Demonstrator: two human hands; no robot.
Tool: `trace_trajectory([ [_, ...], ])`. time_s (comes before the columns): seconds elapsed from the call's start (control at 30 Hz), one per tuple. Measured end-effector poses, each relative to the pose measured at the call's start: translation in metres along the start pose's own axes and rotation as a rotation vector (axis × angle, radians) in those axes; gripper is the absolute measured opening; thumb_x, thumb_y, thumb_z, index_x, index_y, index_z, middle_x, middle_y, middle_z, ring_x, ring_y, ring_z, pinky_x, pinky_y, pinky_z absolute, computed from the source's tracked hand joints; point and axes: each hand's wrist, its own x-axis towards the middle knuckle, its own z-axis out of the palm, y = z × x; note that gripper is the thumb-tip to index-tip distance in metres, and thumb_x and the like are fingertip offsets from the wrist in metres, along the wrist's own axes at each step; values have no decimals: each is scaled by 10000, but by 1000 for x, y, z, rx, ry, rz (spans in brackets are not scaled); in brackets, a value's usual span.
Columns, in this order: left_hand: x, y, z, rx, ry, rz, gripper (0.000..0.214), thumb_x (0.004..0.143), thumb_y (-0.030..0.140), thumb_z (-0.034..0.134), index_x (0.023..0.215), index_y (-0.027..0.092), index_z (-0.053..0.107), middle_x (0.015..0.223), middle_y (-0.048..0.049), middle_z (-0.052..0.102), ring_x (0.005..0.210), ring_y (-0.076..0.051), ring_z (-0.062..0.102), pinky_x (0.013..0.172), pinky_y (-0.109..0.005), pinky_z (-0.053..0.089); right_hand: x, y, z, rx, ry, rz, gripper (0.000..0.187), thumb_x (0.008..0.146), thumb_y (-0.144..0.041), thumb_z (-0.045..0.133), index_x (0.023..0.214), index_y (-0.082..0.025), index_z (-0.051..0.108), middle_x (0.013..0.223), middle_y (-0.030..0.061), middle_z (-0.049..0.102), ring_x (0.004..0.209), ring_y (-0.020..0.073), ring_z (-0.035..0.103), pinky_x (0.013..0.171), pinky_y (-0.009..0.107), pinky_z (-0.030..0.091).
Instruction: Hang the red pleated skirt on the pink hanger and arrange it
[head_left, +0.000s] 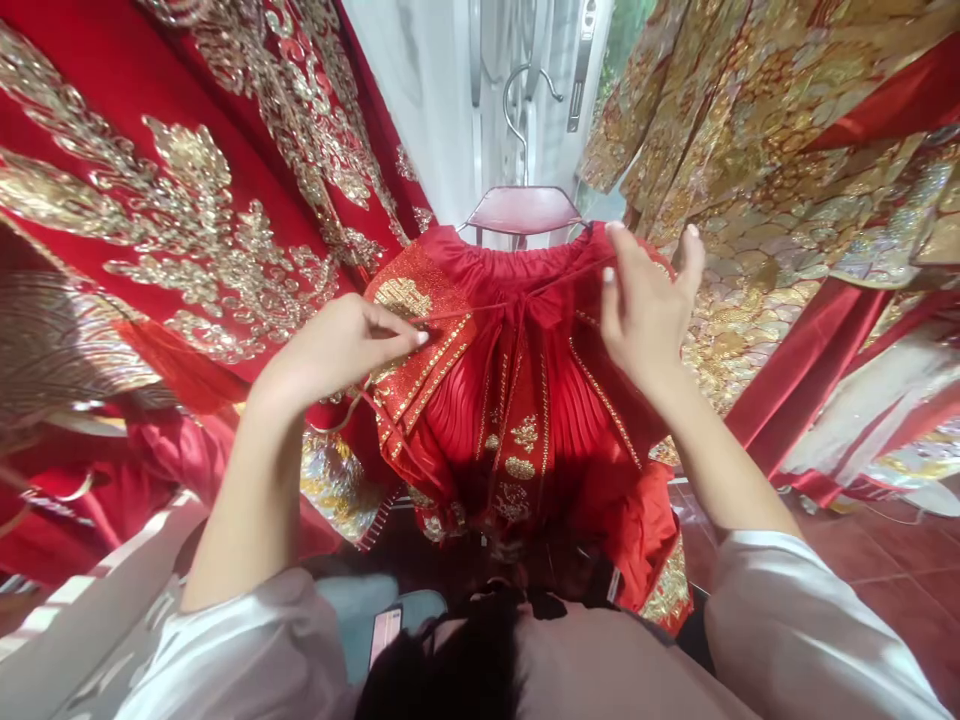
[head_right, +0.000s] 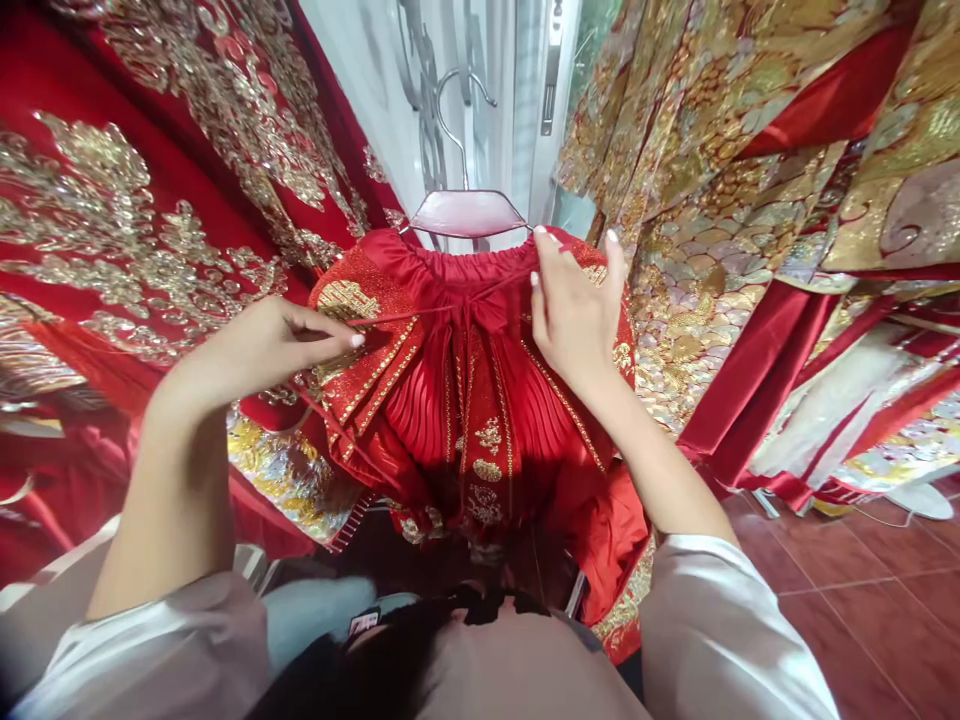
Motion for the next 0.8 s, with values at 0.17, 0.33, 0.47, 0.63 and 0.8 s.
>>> trace_trajectory([
  [0.17, 7, 17, 39, 186, 389, 21, 128, 783, 294, 611, 795, 184, 675, 726, -62, 590, 740, -196, 553, 659, -301, 397, -4, 6, 18, -178, -111, 55, 289, 889, -177, 374, 1074, -137, 593, 733, 78, 605, 783, 212, 598, 926, 465, 372],
  [0.33, 36, 27, 80, -174, 515, 59, 179, 800, 302, 616, 675, 175, 604, 622, -20, 497, 668, -149, 501, 577, -254, 344, -6, -1, 20, 87, -243, 192, 235, 784, -191, 576, 1010, -124, 581, 581, 7, 552, 559, 148, 531, 616, 292, 413],
  [0.47, 46, 32, 93, -572, 182, 27, 288, 811, 304, 572, 564, 157, 570, 487, 29, 376, 445, -74, 325, 457, -236, 218, 3, -6, 16, 490, -631, 272, 210, 713, -314, 680, 636, -134, 605, 456, -27, 492, 416, 67, 415, 441, 215, 295],
  [0.63, 46, 33, 97, -716, -205, -93, 217, 725, 285, 665, 571, 141, 613, 421, 51, 371, 390, -49, 258, 419, -219, 174, 8, -14, 31, 875, -443, 411, 313, 725, -420, 668, 835, -131, 716, 470, -46, 485, 398, 33, 333, 390, 183, 200],
  [0.8, 45, 36, 98, -626, -233, 33, 227, 664, 286, 717, 532, 133, 613, 511, 7, 499, 476, -68, 377, 465, -217, 262, 2, -19, 46, 575, -258, 177, 203, 793, -316, 598, 864, -193, 743, 664, 10, 645, 645, 131, 580, 589, 237, 428],
])
